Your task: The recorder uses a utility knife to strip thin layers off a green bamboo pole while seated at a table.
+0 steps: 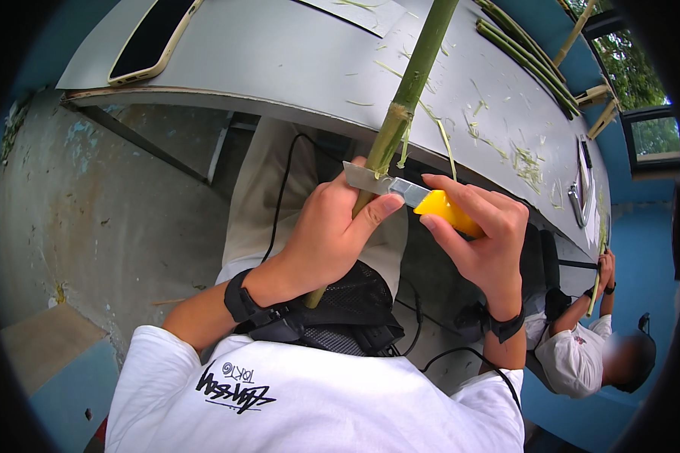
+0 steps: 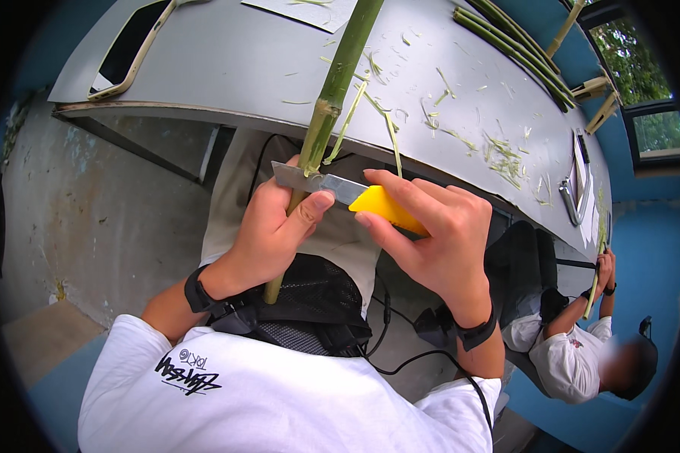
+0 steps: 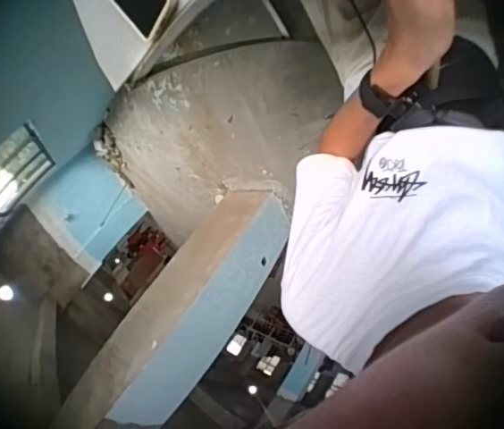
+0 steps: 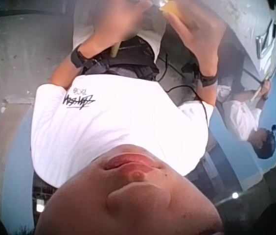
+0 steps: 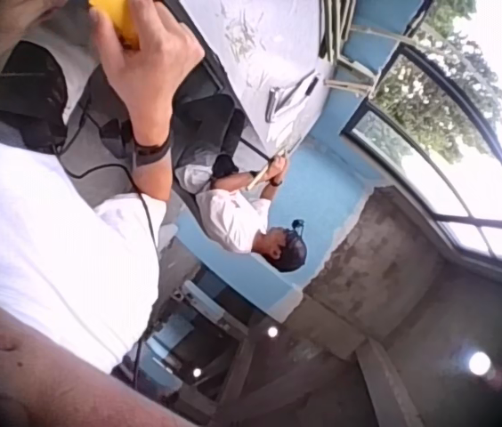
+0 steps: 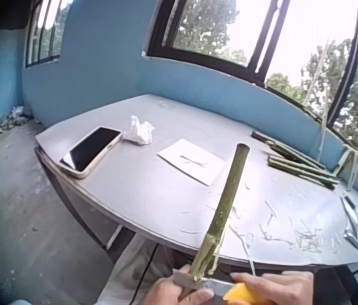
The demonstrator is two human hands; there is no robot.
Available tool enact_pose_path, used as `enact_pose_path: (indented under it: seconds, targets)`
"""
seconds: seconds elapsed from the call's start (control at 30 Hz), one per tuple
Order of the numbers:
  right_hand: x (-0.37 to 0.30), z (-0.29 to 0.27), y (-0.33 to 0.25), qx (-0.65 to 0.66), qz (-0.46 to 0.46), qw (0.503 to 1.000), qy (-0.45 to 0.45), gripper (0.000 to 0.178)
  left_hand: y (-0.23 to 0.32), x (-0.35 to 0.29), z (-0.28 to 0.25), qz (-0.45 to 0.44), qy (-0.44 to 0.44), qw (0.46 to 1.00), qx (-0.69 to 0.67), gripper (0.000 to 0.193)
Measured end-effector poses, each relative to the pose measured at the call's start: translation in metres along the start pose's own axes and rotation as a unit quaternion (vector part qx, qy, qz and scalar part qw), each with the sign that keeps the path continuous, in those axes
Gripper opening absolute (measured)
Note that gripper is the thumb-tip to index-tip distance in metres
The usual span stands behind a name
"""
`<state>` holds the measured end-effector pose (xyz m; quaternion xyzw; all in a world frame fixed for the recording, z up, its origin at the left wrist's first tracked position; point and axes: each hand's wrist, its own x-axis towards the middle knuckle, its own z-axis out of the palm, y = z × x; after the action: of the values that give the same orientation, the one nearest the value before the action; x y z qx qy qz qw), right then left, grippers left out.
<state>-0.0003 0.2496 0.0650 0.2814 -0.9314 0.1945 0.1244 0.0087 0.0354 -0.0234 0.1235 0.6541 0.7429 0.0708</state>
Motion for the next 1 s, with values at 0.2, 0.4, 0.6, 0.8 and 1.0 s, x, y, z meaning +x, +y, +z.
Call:
enact_pose_path:
  seconds: [0.2,0.4,0.6,0.8,1.0]
  targets:
    - [-0.001,0.0,-0.002,-0.027,0.004,1.0,0.011,0.04,0.004,0.001,0.005,0.018,0.046,0.998,0.046,0.038]
    - [-0.001,0.003,-0.005,-0.023,0.013,0.999,0.041,0.04,0.008,0.005,0.004,-0.014,0.064,0.995,0.069,0.048]
    - [0.003,0.005,-0.007,-0.007,0.024,0.998,0.062,0.037,0.01,0.012,-0.003,-0.063,0.044,0.997,0.018,0.05]
    - [0.002,-0.004,-0.006,0.011,0.042,0.999,0.02,0.035,0.008,0.016,-0.009,-0.019,-0.015,0.998,-0.066,0.031]
    - [0.0,-0.003,-0.002,0.036,0.038,0.999,0.01,0.035,0.009,0.017,-0.008,-0.042,-0.085,0.977,-0.191,0.03]
